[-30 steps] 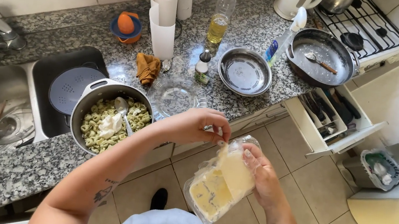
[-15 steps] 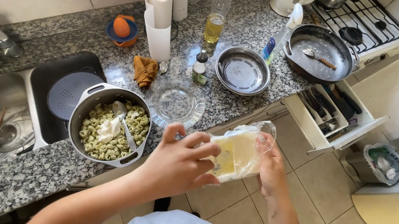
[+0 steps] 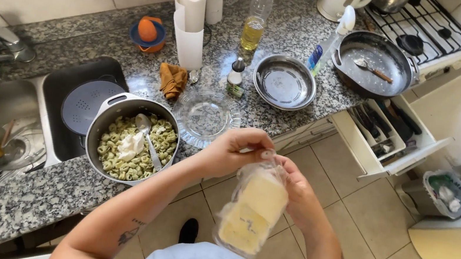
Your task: The person drains cooked pasta into a colander in the sink. They retrieve a block of butter from the refrigerator and unwrap it. Using a spoon, they add butter and oil to the pasta in a pot and stir the mixture.
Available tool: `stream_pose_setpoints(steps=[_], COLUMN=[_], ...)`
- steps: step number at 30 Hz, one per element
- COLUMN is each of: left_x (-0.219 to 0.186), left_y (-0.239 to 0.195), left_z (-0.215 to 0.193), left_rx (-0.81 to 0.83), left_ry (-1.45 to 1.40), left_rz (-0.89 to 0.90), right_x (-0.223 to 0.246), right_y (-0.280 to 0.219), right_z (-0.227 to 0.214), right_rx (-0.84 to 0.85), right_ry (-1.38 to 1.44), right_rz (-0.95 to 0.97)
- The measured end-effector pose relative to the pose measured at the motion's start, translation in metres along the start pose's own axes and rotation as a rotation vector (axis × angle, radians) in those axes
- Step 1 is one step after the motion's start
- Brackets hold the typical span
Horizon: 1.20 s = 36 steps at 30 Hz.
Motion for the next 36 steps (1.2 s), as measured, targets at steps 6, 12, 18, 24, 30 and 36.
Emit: stream_pose_setpoints(steps=[6, 12, 18, 24, 30, 36], left_x=[0.046, 0.034, 0.011, 0.028, 0.037, 0.001], left_y=[-0.02, -0.013, -0.021, -0.036, -0.038, -0.022], left_z=[0.005, -0.016, -0.015, -0.013, -0.014, -0.016], left_rx=[-0.18, -0.209, -0.09, -0.116, -0.073, 0.065], left_ry=[-0.026, 0.074, 0.165, -0.005, -0.045, 0.13], left_rz=[-0.262, -0.347, -0.272, -0.504, -0.507, -0.071], right_x=[-0.043, -0.021, -0.016, -0.067, -0.04, -0.007], right_y=[-0.015, -0.023, -0.015, 0.008, 0.019, 0.012], right_z=[0.025, 0.046, 0.041, 0.011, 0.015, 0.025], right_rx=[0.085, -0.022, -0.077, -0.203, 0.076, 0.166], right_ry=[0.172, 0.217, 0.272, 0.231, -0.105, -0.423], right_rz=[0.252, 0.432, 0.451, 0.54, 0.303, 0.314])
Point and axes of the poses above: each hand's wrist, its own y-axis towards the middle knuckle, its own z-axis out of the palm, x = y × z, the point moved 5 cm from there along y, towards the middle knuckle, and after that the axes turned 12 degrees about -x, right-handed, at the moved point
